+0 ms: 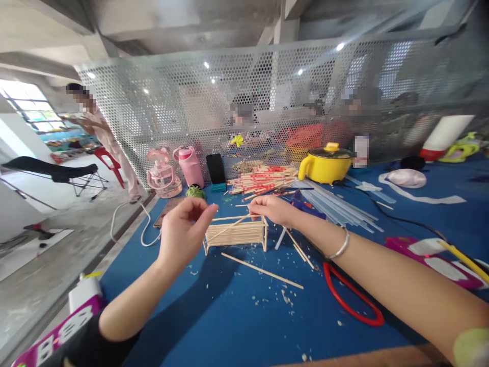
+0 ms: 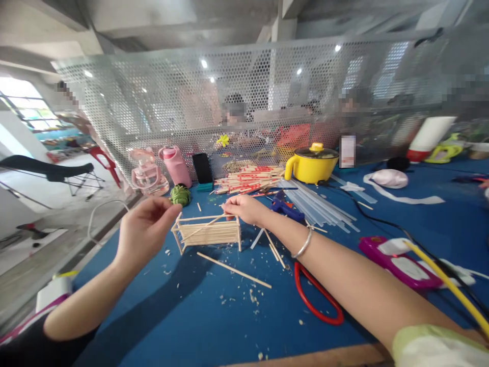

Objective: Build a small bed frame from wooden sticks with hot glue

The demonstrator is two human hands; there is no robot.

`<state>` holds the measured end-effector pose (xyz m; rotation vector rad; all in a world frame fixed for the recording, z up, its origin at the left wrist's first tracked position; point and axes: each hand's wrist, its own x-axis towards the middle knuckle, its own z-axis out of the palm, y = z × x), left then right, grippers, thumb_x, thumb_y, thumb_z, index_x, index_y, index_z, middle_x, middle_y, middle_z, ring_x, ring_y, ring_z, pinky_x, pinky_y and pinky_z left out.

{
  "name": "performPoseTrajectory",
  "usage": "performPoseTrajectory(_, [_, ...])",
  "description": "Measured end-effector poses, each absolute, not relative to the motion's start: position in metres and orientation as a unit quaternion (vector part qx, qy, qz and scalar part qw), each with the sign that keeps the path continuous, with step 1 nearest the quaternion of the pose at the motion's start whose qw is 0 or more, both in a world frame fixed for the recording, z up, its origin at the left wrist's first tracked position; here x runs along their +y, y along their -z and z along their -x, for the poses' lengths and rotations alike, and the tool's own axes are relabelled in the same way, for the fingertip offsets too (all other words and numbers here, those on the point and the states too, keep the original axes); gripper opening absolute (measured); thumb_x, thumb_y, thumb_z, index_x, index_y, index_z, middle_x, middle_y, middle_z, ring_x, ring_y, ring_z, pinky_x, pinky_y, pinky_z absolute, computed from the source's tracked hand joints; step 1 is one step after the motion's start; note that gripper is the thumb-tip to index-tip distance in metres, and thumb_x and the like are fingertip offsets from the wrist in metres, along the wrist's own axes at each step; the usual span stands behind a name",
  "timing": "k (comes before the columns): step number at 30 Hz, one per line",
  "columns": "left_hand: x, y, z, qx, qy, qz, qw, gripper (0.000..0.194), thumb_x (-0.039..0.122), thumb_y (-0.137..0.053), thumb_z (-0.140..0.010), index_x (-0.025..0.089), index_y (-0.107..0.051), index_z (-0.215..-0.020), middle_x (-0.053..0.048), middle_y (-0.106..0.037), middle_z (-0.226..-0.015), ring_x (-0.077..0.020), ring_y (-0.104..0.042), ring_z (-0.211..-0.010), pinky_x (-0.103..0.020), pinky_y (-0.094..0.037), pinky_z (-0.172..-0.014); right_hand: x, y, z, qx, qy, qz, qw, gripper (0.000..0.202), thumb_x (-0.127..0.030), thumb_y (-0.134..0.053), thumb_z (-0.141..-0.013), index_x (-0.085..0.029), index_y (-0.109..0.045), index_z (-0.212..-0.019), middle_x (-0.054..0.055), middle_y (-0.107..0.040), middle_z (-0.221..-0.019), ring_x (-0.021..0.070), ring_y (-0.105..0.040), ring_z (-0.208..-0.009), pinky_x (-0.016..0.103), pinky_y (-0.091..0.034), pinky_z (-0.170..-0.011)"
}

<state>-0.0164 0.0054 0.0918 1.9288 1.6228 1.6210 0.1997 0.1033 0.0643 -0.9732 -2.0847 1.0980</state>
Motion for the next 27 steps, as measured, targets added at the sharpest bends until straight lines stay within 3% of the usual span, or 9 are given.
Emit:
performPoseTrajectory(8, [-0.045, -0.049, 0.026, 0.535, -0.468, -0.679, 0.182, 0.02, 0.031, -0.052, -0.085, 0.018, -0.066, -0.087, 0.0, -0.068, -0.069, -0.0124, -0.061, -0.062, -0.022, -0.047, -0.061, 0.111, -0.077, -0.216, -0.76, -0.336, 0.367, 0.418, 0.009, -0.027, -0.059, -0.073, -0.018, -0.057, -0.074, 0.0, -0.06, -0.067, 0.013, -0.053, -0.063, 0.027, -0.041, -0.063])
performPoseTrajectory(12, [-0.063, -0.045, 0.023, 0.543, -0.431, -0.702, 0.161, 0.037, 0.031, -0.051, -0.085, 0.017, -0.051, -0.051, 0.003, -0.049, -0.045, -0.0085, -0.043, -0.044, -0.02, -0.035, -0.045, 0.105, -0.109, -0.256, -0.65, -0.194, 0.378, 0.63, 0.007, -0.017, -0.052, -0.072, -0.021, -0.048, -0.072, -0.004, -0.049, -0.063, 0.0113, -0.046, -0.059, 0.026, -0.037, -0.06])
performPoseTrajectory(14, [-0.067, -0.05, 0.015, 0.529, -0.45, -0.704, 0.148, 0.038, 0.03, -0.048, -0.086, 0.017, -0.048, -0.05, 0.003, -0.046, -0.046, -0.0086, -0.041, -0.044, -0.021, -0.034, -0.045, 0.085, -0.126, -0.274, -0.6, -0.126, 0.358, 0.704, 0.011, -0.011, -0.05, -0.07, -0.022, -0.047, -0.071, -0.005, -0.043, -0.058, 0.0107, -0.04, -0.053, 0.026, -0.033, -0.054])
performPoseTrajectory(17, [-0.067, -0.061, -0.01, 0.485, -0.476, -0.708, 0.195, 0.022, 0.031, -0.046, -0.088, 0.019, -0.064, -0.091, -0.004, -0.065, -0.081, -0.0146, -0.057, -0.074, -0.024, -0.045, -0.067, 0.031, -0.134, -0.278, -0.681, -0.17, 0.362, 0.613, 0.01, -0.011, -0.051, -0.072, -0.021, -0.052, -0.076, -0.004, -0.046, -0.06, 0.0102, -0.039, -0.052, 0.025, -0.03, -0.051])
performPoseTrajectory(19, [-0.066, -0.066, -0.034, 0.442, -0.445, -0.722, 0.29, 0.033, 0.034, -0.044, -0.089, 0.022, -0.057, -0.117, -0.007, -0.064, -0.103, -0.0184, -0.058, -0.095, -0.029, -0.044, -0.083, -0.004, -0.126, -0.267, -0.743, -0.242, 0.361, 0.509, 0.011, -0.014, -0.05, -0.078, -0.022, -0.052, -0.085, -0.005, -0.048, -0.064, 0.0098, -0.04, -0.053, 0.024, -0.033, -0.051])
performPoseTrajectory(20, [-0.065, -0.066, -0.046, 0.421, -0.417, -0.722, 0.357, 0.036, 0.036, -0.042, -0.09, 0.021, -0.055, -0.12, -0.007, -0.065, -0.1, -0.0183, -0.058, -0.092, -0.029, -0.045, -0.082, -0.017, -0.119, -0.26, -0.762, -0.256, 0.362, 0.472, 0.01, -0.015, -0.05, -0.08, -0.021, -0.051, -0.087, -0.004, -0.05, -0.067, 0.01, -0.043, -0.057, 0.024, -0.035, -0.054])
performPoseTrajectory(23, [-0.06, -0.059, -0.074, 0.398, -0.359, -0.674, 0.508, 0.039, 0.043, -0.037, -0.09, 0.018, -0.06, -0.11, -0.001, -0.058, -0.069, -0.0115, -0.051, -0.056, -0.022, -0.042, -0.054, -0.021, -0.098, -0.25, -0.808, -0.287, 0.337, 0.389, 0.011, -0.022, -0.045, -0.087, -0.021, -0.048, -0.097, -0.003, -0.052, -0.07, 0.0107, -0.048, -0.062, 0.023, -0.039, -0.058])
performPoseTrajectory(25, [-0.052, -0.05, -0.08, 0.415, -0.371, -0.649, 0.518, 0.037, 0.045, -0.038, -0.089, 0.018, -0.061, -0.1, 0.003, -0.048, -0.06, -0.0084, -0.041, -0.048, -0.02, -0.033, -0.045, 0.003, -0.087, -0.257, -0.823, -0.26, 0.382, 0.33, 0.026, -0.027, -0.036, -0.092, -0.02, -0.043, -0.116, 0.0, -0.059, -0.079, 0.0126, -0.055, -0.071, 0.025, -0.043, -0.065])
performPoseTrajectory(27, [-0.043, -0.041, -0.077, 0.434, -0.398, -0.639, 0.495, 0.036, 0.045, -0.04, -0.088, 0.017, -0.061, -0.096, 0.005, -0.044, -0.058, -0.0077, -0.037, -0.048, -0.019, -0.029, -0.045, 0.038, -0.078, -0.272, -0.783, -0.128, 0.557, 0.245, 0.032, -0.022, -0.027, -0.095, -0.02, -0.043, -0.123, 0.005, -0.061, -0.102, 0.0138, -0.058, -0.09, 0.026, -0.044, -0.078])
